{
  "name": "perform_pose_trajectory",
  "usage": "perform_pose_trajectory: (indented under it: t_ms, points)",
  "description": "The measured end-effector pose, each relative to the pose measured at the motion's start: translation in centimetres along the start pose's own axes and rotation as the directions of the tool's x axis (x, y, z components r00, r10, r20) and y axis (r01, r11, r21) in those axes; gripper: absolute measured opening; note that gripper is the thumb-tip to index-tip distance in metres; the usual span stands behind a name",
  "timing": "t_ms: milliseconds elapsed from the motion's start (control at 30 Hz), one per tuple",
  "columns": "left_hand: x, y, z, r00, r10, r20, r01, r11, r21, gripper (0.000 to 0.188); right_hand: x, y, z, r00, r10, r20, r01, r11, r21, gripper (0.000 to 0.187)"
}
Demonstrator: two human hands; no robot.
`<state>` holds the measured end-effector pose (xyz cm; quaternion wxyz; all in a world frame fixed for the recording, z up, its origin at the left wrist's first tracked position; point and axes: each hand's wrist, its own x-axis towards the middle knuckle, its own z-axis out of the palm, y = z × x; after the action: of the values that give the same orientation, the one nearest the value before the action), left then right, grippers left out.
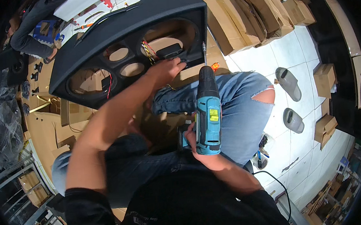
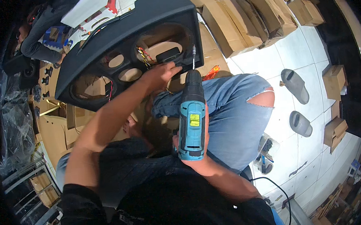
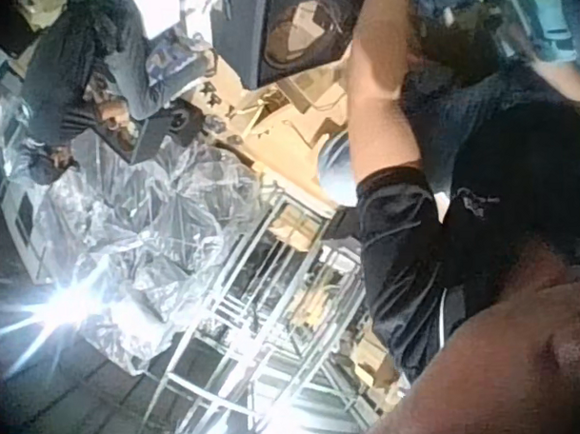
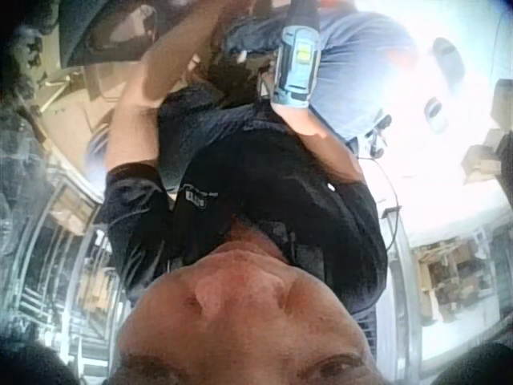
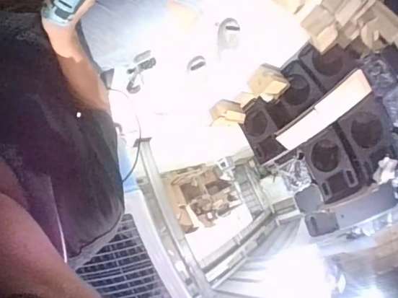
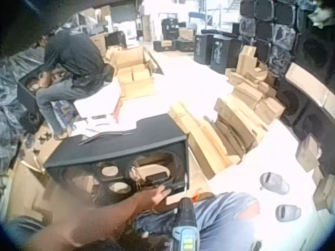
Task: The person assembles a speaker box by using a power drill to secure internal components, connecting wires, and placing a cardboard insert inside the enclosure. The person works while sitting on the floor in a workshop environment.
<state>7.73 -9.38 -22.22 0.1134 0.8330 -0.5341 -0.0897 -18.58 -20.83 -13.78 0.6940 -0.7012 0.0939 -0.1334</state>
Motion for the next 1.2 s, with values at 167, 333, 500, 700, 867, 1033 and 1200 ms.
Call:
perform_pose_trajectory:
  t_ms: [167, 333, 500, 700, 867, 1033, 1200]
  points:
    - [2.3, 1.1, 2.6, 0.985, -0.158, -0.070, 0.160, 0.987, 0.031, 0.030, 0.0, 0.5, -1.3, 1.000, -0.006, 0.030, 0.010, 0.992, -0.128, 0.050]
    - [3.4, 1.2, 3.7, 0.981, -0.183, -0.067, 0.186, 0.981, 0.046, 0.018, -0.2, 2.0, -0.8, 0.999, 0.005, -0.041, -0.003, 0.999, 0.041, 0.055]
    - [2.2, -0.5, 3.8, 0.825, 0.028, -0.565, -0.037, 0.999, -0.004, 0.012, 0.4, 0.3, -0.1, 0.848, 0.515, 0.129, -0.225, 0.127, 0.966, 0.067]
    - [5.5, 4.1, -3.1, 0.626, -0.777, -0.062, -0.336, -0.197, -0.921, 0.015, -1.6, 5.0, -0.9, 0.933, 0.201, 0.298, -0.353, 0.364, 0.862, 0.053]
    - [4.5, 4.9, -6.9, 0.688, -0.725, 0.044, -0.443, -0.467, -0.765, 0.034, -1.1, 2.1, -0.3, 0.765, 0.494, 0.414, -0.428, -0.091, 0.899, 0.053]
    - [2.8, 4.1, -7.1, 0.754, -0.650, -0.097, -0.494, -0.464, -0.735, 0.038, -2.3, 4.3, -0.8, 0.791, 0.414, 0.450, -0.517, 0.060, 0.854, 0.047]
    - [1.6, 4.3, -8.2, 0.750, -0.652, -0.117, -0.500, -0.441, -0.746, 0.043, -1.5, 3.3, -0.5, 0.782, 0.250, 0.571, -0.512, -0.265, 0.817, 0.039]
